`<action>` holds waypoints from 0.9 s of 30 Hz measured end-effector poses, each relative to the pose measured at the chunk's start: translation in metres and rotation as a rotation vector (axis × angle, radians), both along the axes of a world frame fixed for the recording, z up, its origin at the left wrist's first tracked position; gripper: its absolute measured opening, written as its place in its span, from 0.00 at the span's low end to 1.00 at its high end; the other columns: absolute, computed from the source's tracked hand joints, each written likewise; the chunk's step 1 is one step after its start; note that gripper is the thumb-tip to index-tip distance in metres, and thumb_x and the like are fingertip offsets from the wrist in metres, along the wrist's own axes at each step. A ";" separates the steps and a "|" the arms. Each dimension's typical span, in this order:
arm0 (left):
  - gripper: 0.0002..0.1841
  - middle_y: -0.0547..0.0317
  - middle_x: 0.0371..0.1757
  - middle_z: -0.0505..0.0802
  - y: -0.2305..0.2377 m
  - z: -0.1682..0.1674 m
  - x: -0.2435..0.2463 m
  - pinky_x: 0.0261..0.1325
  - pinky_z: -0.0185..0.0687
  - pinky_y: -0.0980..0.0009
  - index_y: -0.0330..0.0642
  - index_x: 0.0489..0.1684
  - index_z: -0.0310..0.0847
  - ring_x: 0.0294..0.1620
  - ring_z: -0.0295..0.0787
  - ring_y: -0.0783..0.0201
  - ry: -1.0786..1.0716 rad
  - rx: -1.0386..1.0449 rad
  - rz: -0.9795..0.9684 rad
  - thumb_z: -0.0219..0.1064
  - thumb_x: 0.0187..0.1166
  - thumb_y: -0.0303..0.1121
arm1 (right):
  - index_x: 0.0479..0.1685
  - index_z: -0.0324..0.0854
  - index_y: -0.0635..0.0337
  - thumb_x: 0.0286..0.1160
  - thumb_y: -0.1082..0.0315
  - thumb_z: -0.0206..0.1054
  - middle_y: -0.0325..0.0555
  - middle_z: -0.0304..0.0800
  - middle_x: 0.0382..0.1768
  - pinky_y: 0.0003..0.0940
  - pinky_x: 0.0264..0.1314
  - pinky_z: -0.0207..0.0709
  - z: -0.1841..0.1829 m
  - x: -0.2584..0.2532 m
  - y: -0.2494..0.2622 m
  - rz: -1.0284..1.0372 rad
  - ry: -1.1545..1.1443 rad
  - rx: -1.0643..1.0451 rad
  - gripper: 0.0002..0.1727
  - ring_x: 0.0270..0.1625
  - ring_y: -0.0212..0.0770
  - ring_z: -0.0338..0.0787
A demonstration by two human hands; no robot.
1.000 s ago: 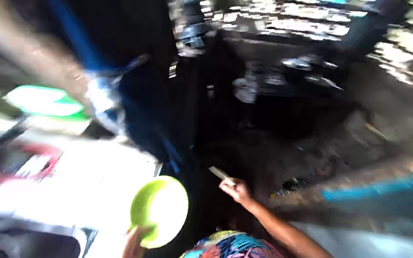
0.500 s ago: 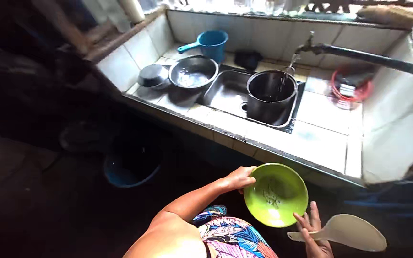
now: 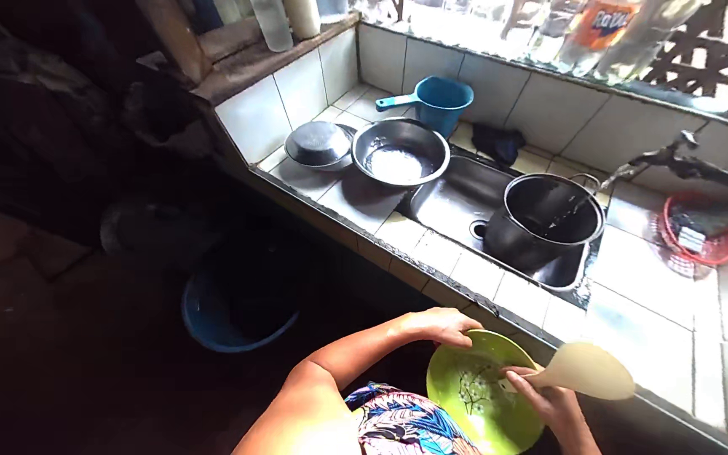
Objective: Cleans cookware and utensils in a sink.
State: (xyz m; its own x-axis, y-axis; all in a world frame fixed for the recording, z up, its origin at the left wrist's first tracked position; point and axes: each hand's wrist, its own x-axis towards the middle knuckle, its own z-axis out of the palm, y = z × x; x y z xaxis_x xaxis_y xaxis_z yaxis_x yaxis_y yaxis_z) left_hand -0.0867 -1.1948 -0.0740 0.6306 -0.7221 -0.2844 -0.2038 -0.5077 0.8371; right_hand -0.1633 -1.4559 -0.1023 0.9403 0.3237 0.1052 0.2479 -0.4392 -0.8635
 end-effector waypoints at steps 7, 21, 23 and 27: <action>0.19 0.36 0.75 0.83 0.027 -0.002 0.027 0.82 0.60 0.39 0.38 0.57 0.92 0.80 0.75 0.39 -0.393 -0.193 0.136 0.66 0.82 0.44 | 0.29 0.88 0.75 0.64 0.65 0.71 0.63 0.90 0.27 0.64 0.40 0.83 0.020 0.076 0.081 0.100 -0.168 -0.401 0.16 0.32 0.61 0.92; 0.15 0.72 0.15 0.77 0.182 0.048 0.069 0.15 0.75 0.80 0.38 0.52 0.74 0.10 0.73 0.77 0.085 -0.934 1.266 0.42 0.95 0.34 | 0.34 0.93 0.70 0.76 0.57 0.63 0.60 0.94 0.33 0.50 0.49 0.83 0.048 0.132 0.130 0.044 -0.114 -0.280 0.22 0.38 0.49 0.94; 0.18 0.70 0.12 0.73 0.223 0.025 0.084 0.10 0.67 0.80 0.38 0.56 0.76 0.06 0.67 0.76 0.321 -0.782 1.339 0.40 0.96 0.37 | 0.34 0.92 0.71 0.76 0.60 0.63 0.57 0.95 0.35 0.43 0.52 0.83 0.046 0.126 0.104 -0.064 -0.087 -0.238 0.20 0.40 0.42 0.93; 0.13 0.63 0.18 0.80 0.270 -0.014 0.121 0.11 0.66 0.78 0.41 0.56 0.74 0.09 0.69 0.72 0.605 -0.514 1.507 0.45 0.91 0.34 | 0.38 0.91 0.73 0.78 0.67 0.60 0.52 0.95 0.37 0.23 0.55 0.81 0.050 0.097 0.053 -0.251 0.003 -0.176 0.17 0.42 0.24 0.90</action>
State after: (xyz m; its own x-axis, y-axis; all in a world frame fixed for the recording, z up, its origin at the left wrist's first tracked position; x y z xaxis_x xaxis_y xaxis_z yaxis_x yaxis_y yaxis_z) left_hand 0.0347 -0.9244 -0.0879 0.6883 0.2830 -0.6680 0.5543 0.3889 0.7359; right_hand -0.0660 -1.4030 -0.0524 0.9934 0.0944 0.0653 0.1104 -0.6291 -0.7695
